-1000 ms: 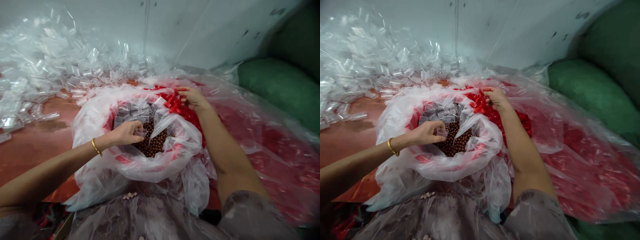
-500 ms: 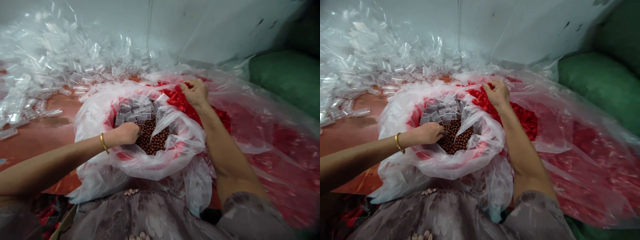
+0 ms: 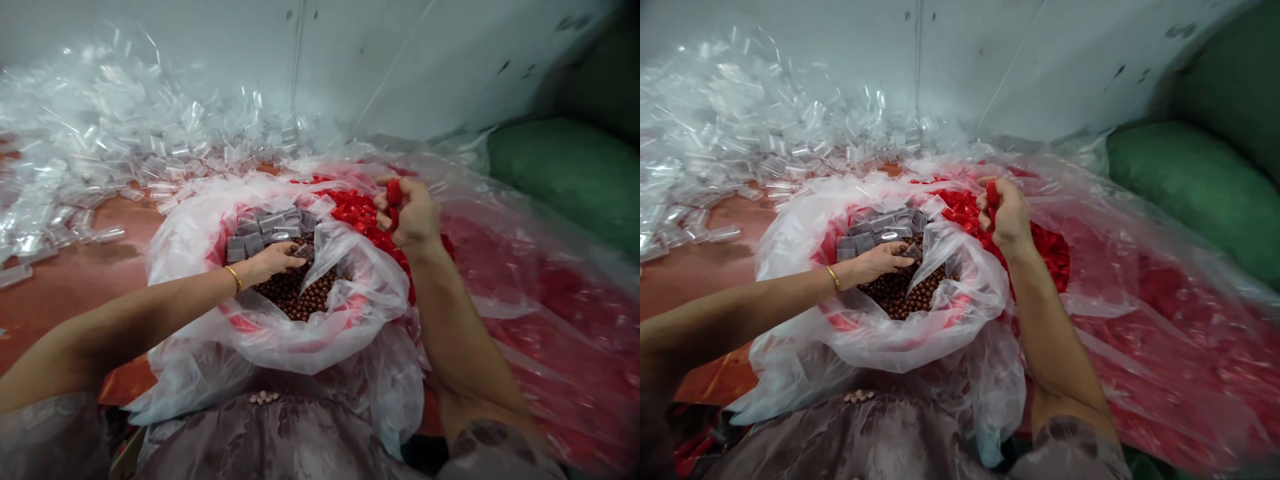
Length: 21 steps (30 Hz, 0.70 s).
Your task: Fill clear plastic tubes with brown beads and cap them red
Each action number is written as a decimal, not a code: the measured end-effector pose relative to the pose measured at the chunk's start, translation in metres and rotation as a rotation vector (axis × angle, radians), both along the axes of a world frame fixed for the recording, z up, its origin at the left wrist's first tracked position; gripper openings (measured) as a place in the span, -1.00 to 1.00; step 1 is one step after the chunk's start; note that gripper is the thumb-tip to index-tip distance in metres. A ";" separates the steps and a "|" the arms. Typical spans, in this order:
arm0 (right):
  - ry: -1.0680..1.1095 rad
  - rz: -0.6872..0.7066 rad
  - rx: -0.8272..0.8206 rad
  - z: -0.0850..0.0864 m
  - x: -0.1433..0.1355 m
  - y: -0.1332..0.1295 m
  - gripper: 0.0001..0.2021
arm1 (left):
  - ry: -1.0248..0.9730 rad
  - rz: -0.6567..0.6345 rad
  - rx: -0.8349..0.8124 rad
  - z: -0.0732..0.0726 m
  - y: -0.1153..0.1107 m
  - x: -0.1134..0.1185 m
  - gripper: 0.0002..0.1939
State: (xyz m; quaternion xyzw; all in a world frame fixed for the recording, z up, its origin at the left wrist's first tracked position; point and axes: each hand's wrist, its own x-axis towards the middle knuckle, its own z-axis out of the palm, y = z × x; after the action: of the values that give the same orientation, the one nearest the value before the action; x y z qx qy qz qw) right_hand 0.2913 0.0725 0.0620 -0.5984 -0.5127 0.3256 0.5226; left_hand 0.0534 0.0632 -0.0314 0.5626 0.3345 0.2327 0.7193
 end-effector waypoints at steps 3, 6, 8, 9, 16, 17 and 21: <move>0.130 0.068 -0.033 0.007 -0.015 -0.025 -0.71 | -0.178 0.031 -0.126 0.011 -0.005 -0.006 -0.57; 0.163 0.172 -0.053 0.000 -0.033 -0.044 -0.64 | -0.255 0.048 -0.138 0.024 -0.012 -0.011 -0.47; 0.134 0.247 -0.069 -0.010 -0.043 -0.052 -0.61 | -0.265 0.074 -0.121 0.028 -0.016 -0.015 -0.45; 0.113 0.273 -0.080 -0.015 -0.048 -0.055 -0.61 | -0.263 0.084 -0.099 0.029 -0.017 -0.017 -0.46; 0.260 0.321 -0.238 -0.027 -0.074 -0.065 -0.67 | -0.277 0.064 0.068 0.032 -0.024 -0.023 -0.56; 0.266 0.320 -0.246 -0.026 -0.075 -0.065 -0.69 | -0.287 0.057 0.056 0.034 -0.025 -0.023 -0.56; 0.212 0.351 -0.195 -0.027 -0.075 -0.067 -0.75 | -0.278 0.019 -0.018 0.043 -0.034 -0.028 -0.55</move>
State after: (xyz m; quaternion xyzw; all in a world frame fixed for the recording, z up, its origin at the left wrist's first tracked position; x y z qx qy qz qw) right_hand 0.2163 0.0050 0.0349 -0.5101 -0.5174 0.5205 0.4484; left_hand 0.0257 0.0289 0.0115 0.5155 0.2391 0.3121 0.7614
